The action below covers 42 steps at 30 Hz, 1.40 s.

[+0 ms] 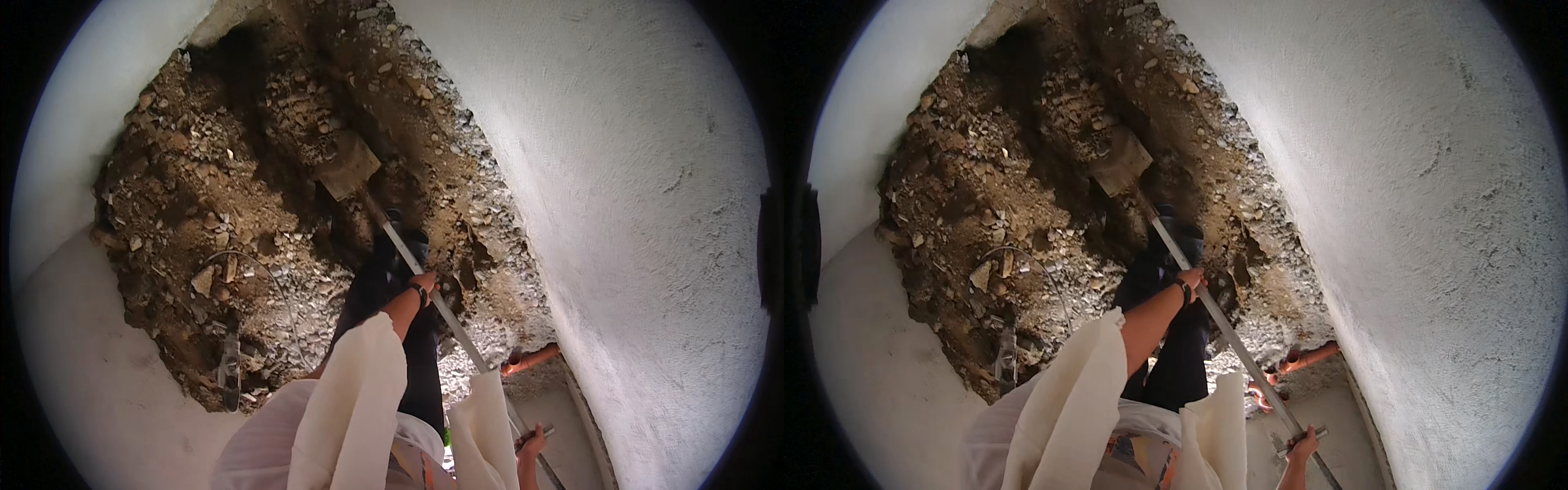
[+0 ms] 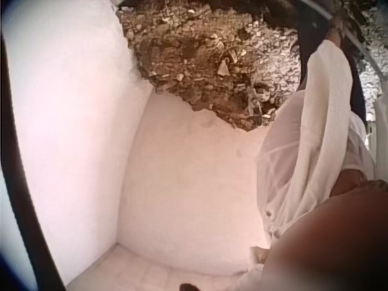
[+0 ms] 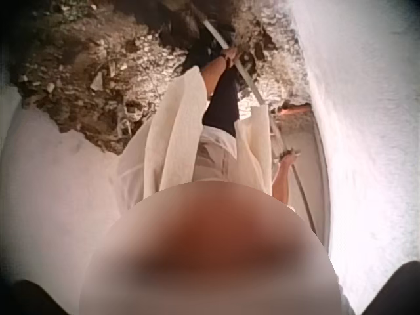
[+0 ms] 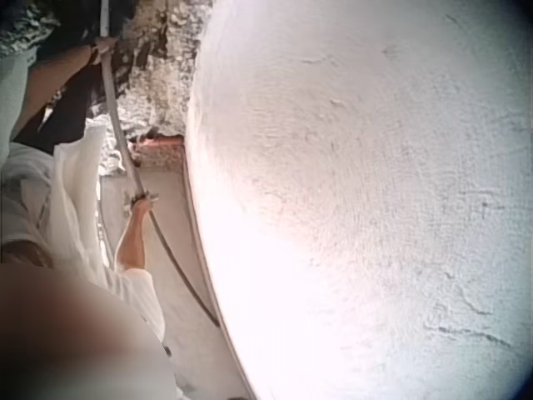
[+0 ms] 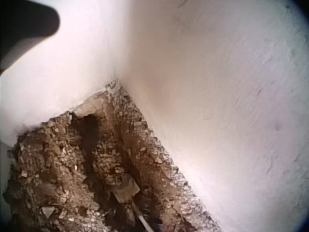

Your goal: The person uses a long-handled pickaxe to repeatedly strike and break up a section of concrete floor. Debris accumulates as the person continues to chip away at the material.

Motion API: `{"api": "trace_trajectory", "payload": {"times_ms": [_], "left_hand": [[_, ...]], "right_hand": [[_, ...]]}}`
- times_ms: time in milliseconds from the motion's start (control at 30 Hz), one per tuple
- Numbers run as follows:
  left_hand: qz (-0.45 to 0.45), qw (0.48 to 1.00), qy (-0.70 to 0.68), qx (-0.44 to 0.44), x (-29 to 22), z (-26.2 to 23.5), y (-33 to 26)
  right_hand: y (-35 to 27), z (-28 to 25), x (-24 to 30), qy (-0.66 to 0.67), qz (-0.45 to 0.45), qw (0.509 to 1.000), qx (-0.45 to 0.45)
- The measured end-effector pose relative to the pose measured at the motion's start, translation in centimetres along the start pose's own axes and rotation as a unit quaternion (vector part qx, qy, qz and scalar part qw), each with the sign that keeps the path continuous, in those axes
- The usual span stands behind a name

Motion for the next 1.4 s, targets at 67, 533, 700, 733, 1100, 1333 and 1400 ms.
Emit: {"api": "trace_trajectory", "payload": {"times_ms": [67, 533, 700, 733, 1100, 1333, 1400], "left_hand": [[0.014, 0.999, -0.026, -0.017, -1.4, -0.4, -5.2], [0.060, 0.992, -0.107, 0.021, -7.2, -4.7, -1.4], [0.052, 0.996, -0.065, -0.005, -9.2, -4.5, -8.0], [0.061, 0.996, -0.068, -0.003, -9.0, -4.5, -8.5], [0.156, 0.952, -0.247, 0.088, -7.1, -5.1, -20.1], [0.311, 0.826, -0.430, 0.190, -10.4, -19.9, -28.6], [0.370, 0.803, -0.439, 0.158, -11.9, -23.7, -35.2]], "right_hand": [[-1.4, -0.1, -1.4, -0.008, 0.001, 1.000, -0.018], [-0.4, 6.3, 1.2, 0.013, -0.073, 0.997, 0.027], [-0.6, 6.6, -0.5, 0.046, -0.093, 0.991, 0.090], [-0.4, 6.2, -0.3, 0.046, -0.097, 0.992, 0.072], [-1.4, -0.1, 6.2, 0.072, -0.246, 0.965, 0.054], [-9.5, 6.4, 14.3, 0.113, -0.368, 0.894, 0.229], [-10.6, 8.6, 14.5, 0.101, -0.470, 0.859, 0.174]]}}
Point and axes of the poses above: each hand's wrist, its own y-axis towards the middle knuckle, its own z-axis out of the palm, x = y × z, the point moved 8 cm from there along y, towards the middle knuckle, and after that the axes turned 5 degrees about z, right-handed, at the moved point
